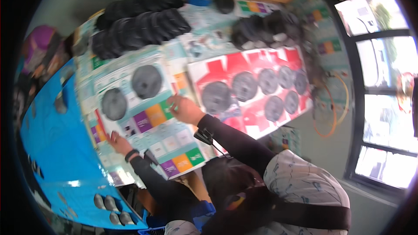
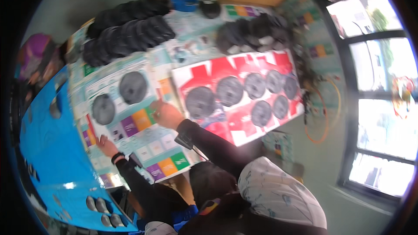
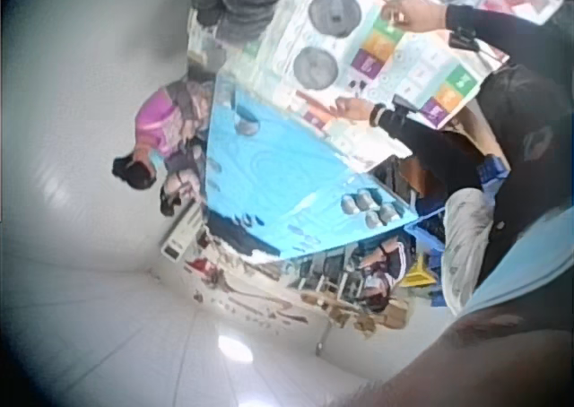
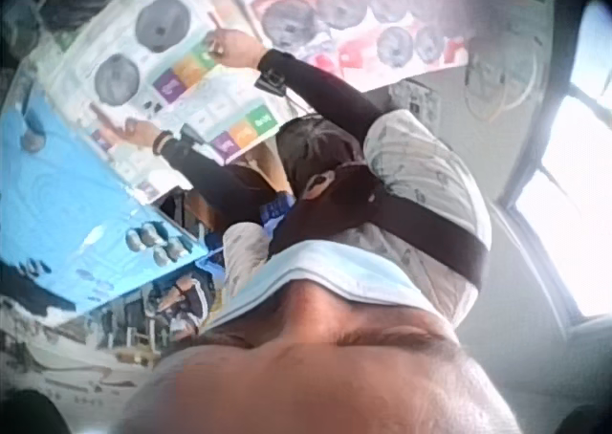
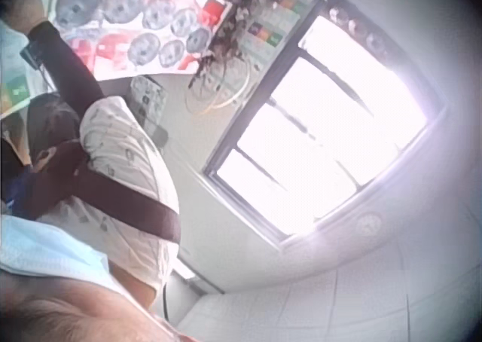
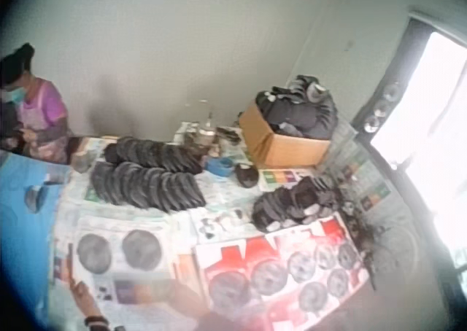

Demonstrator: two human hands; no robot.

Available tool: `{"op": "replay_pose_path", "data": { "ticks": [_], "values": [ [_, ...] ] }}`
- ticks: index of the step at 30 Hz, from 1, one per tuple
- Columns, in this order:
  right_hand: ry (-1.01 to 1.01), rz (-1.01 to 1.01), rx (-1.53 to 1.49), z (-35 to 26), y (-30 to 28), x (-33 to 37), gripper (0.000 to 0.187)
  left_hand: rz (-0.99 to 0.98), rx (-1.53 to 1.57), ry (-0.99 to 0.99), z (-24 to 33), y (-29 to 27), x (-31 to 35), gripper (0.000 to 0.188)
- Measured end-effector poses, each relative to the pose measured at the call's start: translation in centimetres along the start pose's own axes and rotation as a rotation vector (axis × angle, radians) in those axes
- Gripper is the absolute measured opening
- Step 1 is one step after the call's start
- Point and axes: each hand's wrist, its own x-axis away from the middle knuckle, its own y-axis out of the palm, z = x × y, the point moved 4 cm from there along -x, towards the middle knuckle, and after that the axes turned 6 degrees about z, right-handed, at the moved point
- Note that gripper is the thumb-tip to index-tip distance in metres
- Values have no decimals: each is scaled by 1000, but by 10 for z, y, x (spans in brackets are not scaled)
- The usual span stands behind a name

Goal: Applying adhesive and assembling small circular components onto a sheet for shoe manufacturing.

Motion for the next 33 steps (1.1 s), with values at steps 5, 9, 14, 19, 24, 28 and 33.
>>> {"op": "replay_pose_path", "data": {
  "ticks": [5,9,14,19,24,28,33],
  "values": [
    [-48,-644,-356,-43,-108,141,16,-85,-182,221,70,-69,155,38],
    [392,-825,-431,32,-232,244,29,-378,-465,230,99,-34,297,29],
    [837,-621,-409,162,-367,347,26,-561,-146,-131,98,66,408,26],
    [328,-276,150,215,-412,368,16,-445,-10,-46,114,136,450,33],
    [376,198,147,234,-437,358,15,-489,-896,1290,233,246,469,51],
    [375,356,198,233,-404,321,18,-704,-1245,1515,204,251,437,39],
    [294,488,217,244,-390,276,24,-755,-1232,1583,199,261,442,35]
  ]
}}
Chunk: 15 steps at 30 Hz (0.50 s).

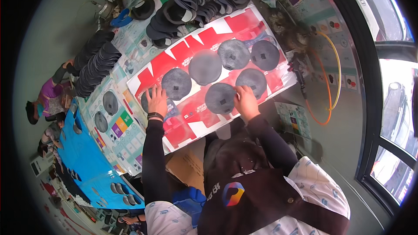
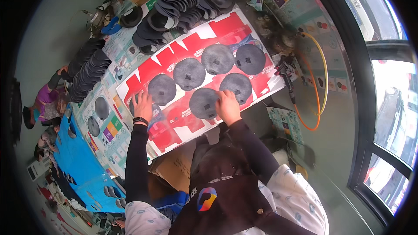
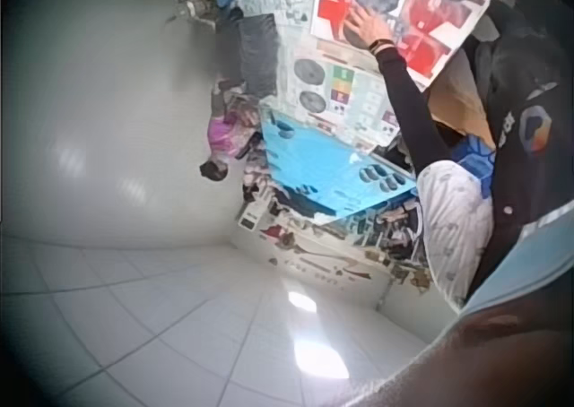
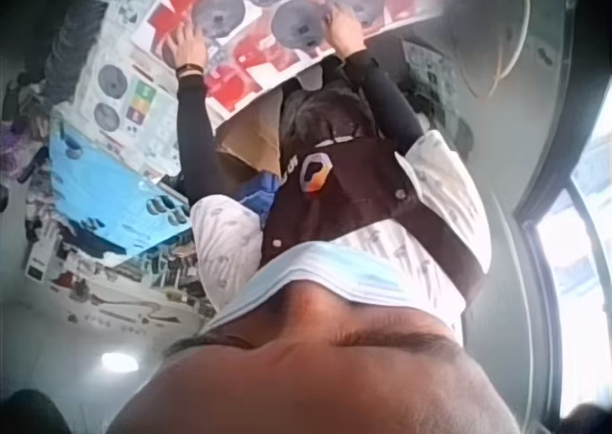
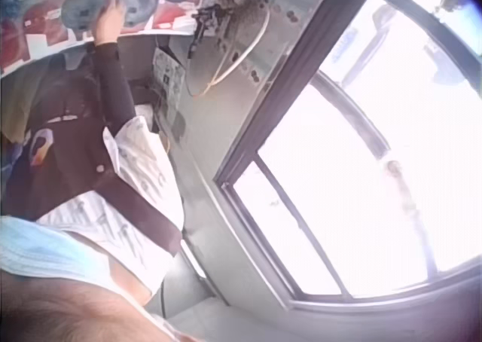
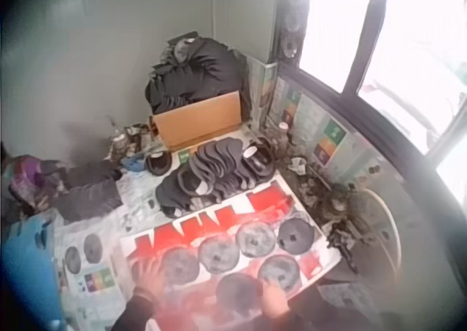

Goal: Applying adhesive and assembling small circular components onto a sheet for shoe manufacturing.

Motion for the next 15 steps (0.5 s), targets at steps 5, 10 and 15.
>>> {"op": "replay_pose_path", "data": {
  "ticks": [5,10,15],
  "values": [
    [-57,-30,28,11,23,-35,24,-146,-65,63,4,-6,-15,33],
    [103,-54,60,19,23,-25,14,-96,-158,108,-18,1,-9,33],
    [620,-255,-334,71,14,32,20,-132,-106,156,-18,-8,-22,29]
  ]
}}
